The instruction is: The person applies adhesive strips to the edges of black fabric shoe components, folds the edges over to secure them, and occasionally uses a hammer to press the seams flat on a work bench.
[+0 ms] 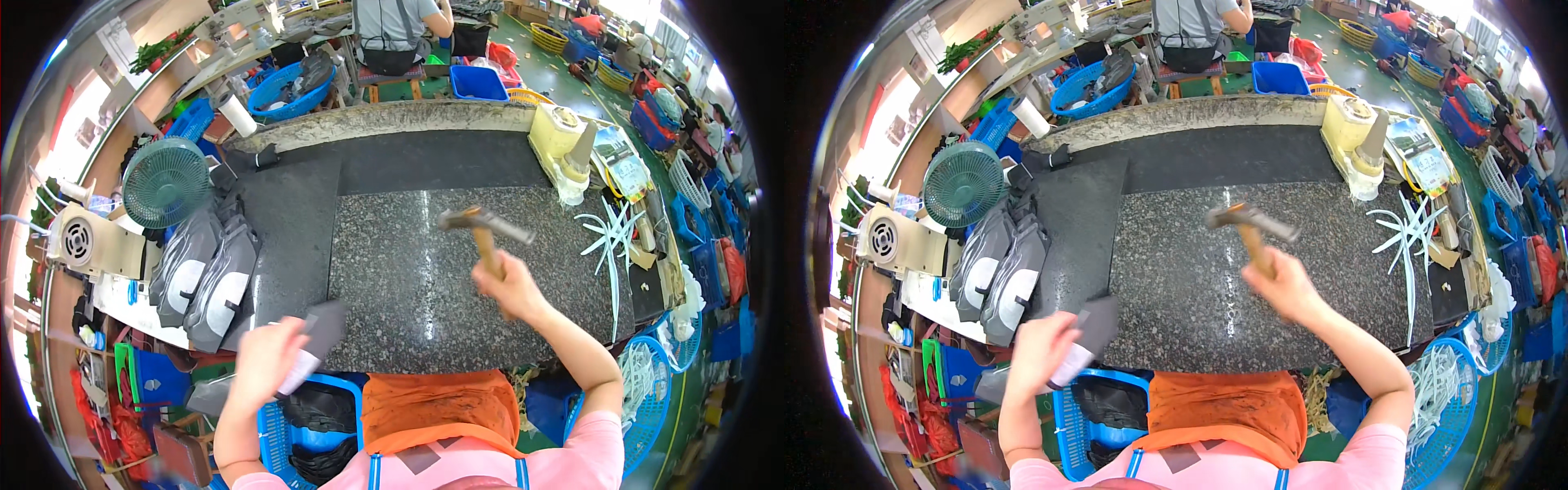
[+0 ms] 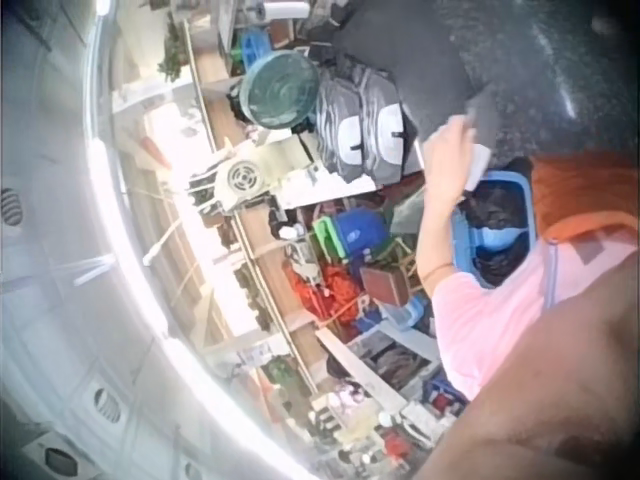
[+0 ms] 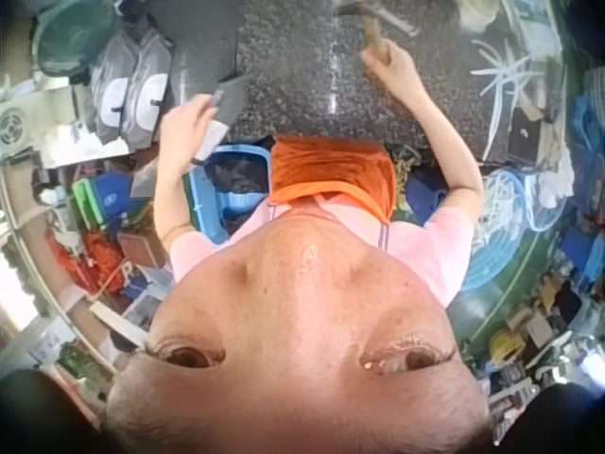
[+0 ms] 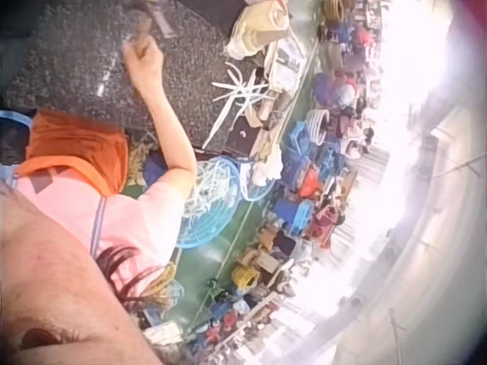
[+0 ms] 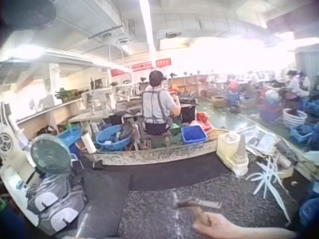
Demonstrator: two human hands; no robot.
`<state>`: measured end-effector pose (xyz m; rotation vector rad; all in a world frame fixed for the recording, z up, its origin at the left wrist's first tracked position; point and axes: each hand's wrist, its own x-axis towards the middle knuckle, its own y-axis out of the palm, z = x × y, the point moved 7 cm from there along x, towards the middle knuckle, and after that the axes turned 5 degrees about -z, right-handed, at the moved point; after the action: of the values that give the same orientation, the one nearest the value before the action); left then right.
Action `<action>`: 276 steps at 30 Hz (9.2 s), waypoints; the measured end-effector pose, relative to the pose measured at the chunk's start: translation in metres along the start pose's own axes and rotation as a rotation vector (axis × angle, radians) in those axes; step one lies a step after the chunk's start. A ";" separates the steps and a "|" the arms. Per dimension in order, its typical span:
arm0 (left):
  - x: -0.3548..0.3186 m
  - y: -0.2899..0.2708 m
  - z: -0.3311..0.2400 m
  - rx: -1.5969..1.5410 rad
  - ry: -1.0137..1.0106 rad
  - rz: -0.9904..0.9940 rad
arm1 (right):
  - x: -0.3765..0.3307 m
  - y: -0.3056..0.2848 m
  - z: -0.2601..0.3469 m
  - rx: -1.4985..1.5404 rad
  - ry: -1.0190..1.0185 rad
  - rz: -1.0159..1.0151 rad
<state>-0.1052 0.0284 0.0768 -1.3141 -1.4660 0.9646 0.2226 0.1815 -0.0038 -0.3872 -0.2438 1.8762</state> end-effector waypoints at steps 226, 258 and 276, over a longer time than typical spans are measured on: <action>-0.066 -0.130 0.024 0.491 -0.087 -1.054 | -0.032 0.022 0.009 -0.309 -0.173 0.002; 0.023 0.042 0.086 0.164 0.009 -0.415 | -0.058 0.178 0.109 -0.096 -1.072 0.308; 0.074 0.153 -0.152 -0.618 0.267 0.362 | -0.077 -0.025 0.063 -0.649 -0.358 0.223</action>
<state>0.0826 0.1173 -0.0179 -2.1227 -1.3902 0.5256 0.2432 0.1187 0.0740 -0.5240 -1.1043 2.0469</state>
